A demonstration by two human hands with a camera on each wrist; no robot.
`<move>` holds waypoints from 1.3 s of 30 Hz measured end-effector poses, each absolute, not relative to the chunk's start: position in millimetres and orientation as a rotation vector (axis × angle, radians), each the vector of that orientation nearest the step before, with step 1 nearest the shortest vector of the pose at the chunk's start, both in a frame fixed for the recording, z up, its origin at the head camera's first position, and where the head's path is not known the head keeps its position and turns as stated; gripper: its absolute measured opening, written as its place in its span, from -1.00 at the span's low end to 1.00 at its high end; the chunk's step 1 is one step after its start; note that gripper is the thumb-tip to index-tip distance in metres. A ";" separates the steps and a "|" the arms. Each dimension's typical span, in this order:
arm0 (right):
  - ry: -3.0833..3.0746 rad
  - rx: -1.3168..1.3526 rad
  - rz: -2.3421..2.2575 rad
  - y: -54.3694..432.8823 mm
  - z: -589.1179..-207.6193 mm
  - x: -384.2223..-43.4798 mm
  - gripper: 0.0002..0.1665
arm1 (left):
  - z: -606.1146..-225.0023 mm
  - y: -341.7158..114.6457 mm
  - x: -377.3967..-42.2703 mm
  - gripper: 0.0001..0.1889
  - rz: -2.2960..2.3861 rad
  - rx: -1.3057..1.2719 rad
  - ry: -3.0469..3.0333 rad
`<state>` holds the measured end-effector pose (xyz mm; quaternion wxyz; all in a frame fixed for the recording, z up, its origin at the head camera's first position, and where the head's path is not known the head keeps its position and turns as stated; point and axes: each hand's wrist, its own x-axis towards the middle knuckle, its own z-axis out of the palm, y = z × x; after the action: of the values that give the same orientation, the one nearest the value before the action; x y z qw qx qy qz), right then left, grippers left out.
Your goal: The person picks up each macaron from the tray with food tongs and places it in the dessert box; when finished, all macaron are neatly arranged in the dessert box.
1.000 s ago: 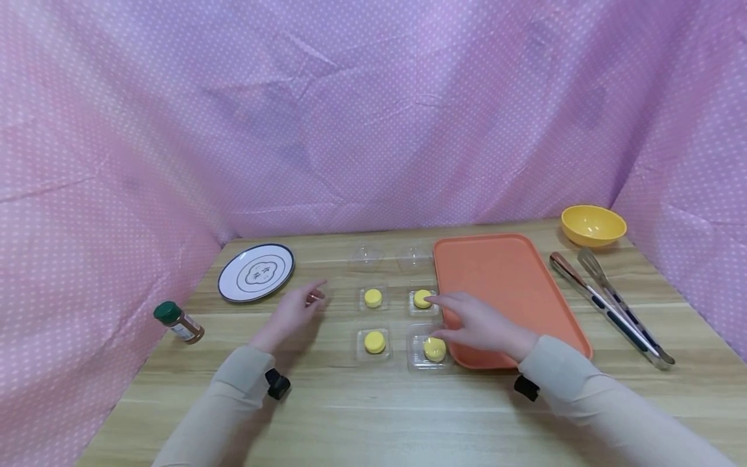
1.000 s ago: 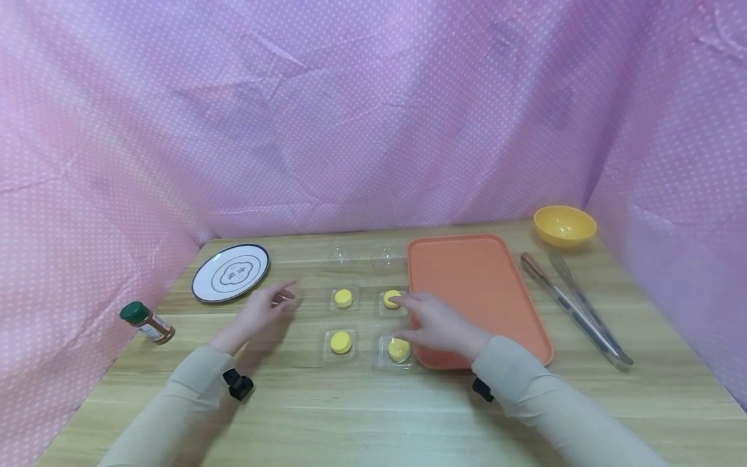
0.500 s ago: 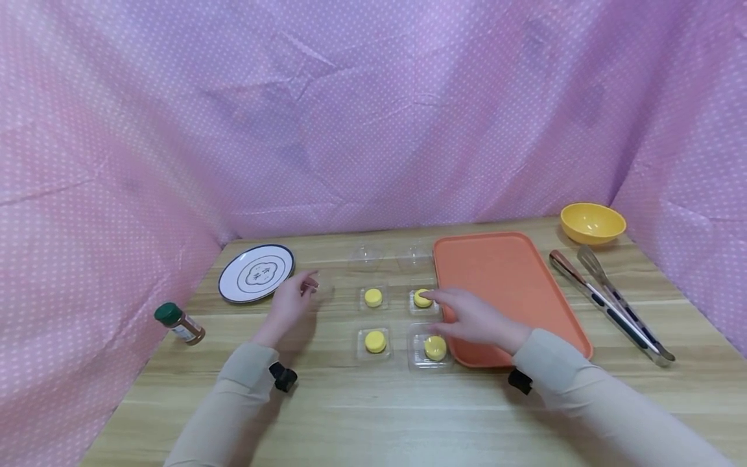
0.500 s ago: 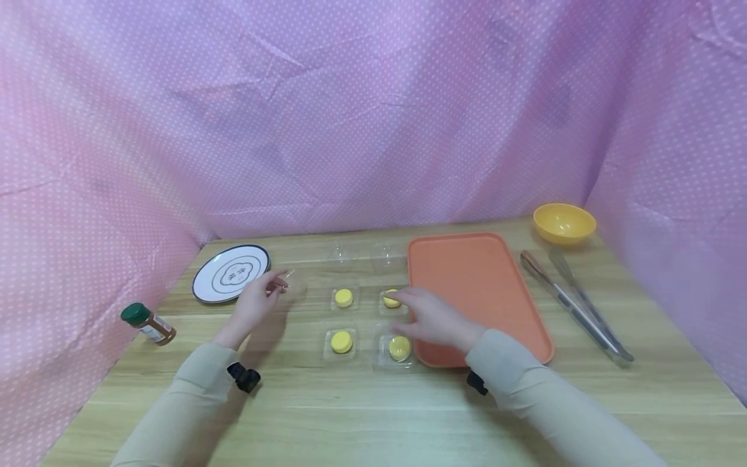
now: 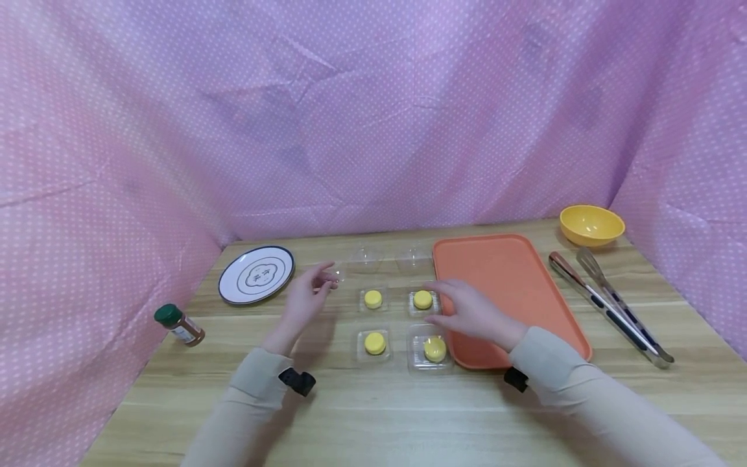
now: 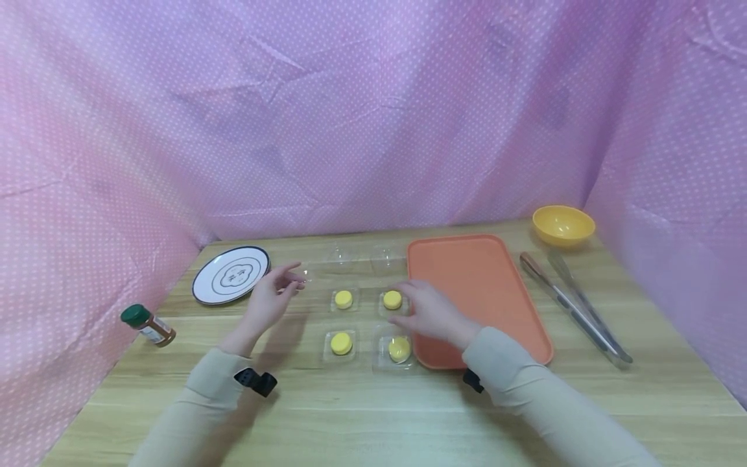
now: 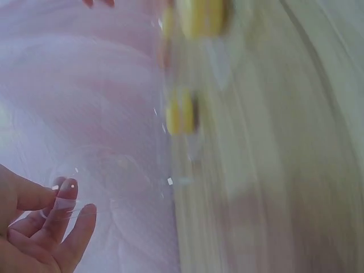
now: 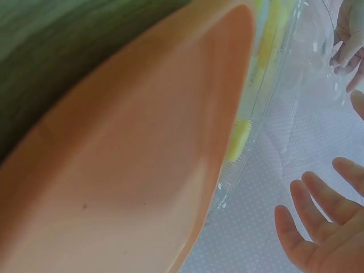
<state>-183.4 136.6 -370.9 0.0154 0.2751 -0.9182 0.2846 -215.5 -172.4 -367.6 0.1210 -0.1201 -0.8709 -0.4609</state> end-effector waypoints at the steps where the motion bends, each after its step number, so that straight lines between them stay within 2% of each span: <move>1: -2.852 0.850 0.884 136.5 -371.0 -183.8 -0.25 | -367.0 -169.2 -214.9 -0.56 -1.383 -0.346 -2.545; 12: -2.782 0.814 0.903 134.8 -373.1 -187.7 -0.21 | -363.5 -131.4 -207.6 -0.50 -1.876 -0.282 -2.453; 20: -2.724 0.815 0.944 131.8 -370.7 -190.3 -0.11 | -359.2 -112.1 -199.4 -0.51 -2.071 -0.290 -2.362; 29: -2.624 0.815 0.989 124.6 -370.1 -194.3 -0.10 | -358.2 -95.2 -196.0 -0.39 -2.309 -0.296 -2.266; 39: -2.524 0.848 0.885 119.9 -372.9 -196.6 -0.04 | -362.9 -82.5 -196.0 -0.41 -2.486 -0.335 -2.157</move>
<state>-196.6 119.9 -372.9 0.1672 0.2979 -0.8868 0.3111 -196.0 -82.5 -362.9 -0.0835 -0.1008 -0.6497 -0.7488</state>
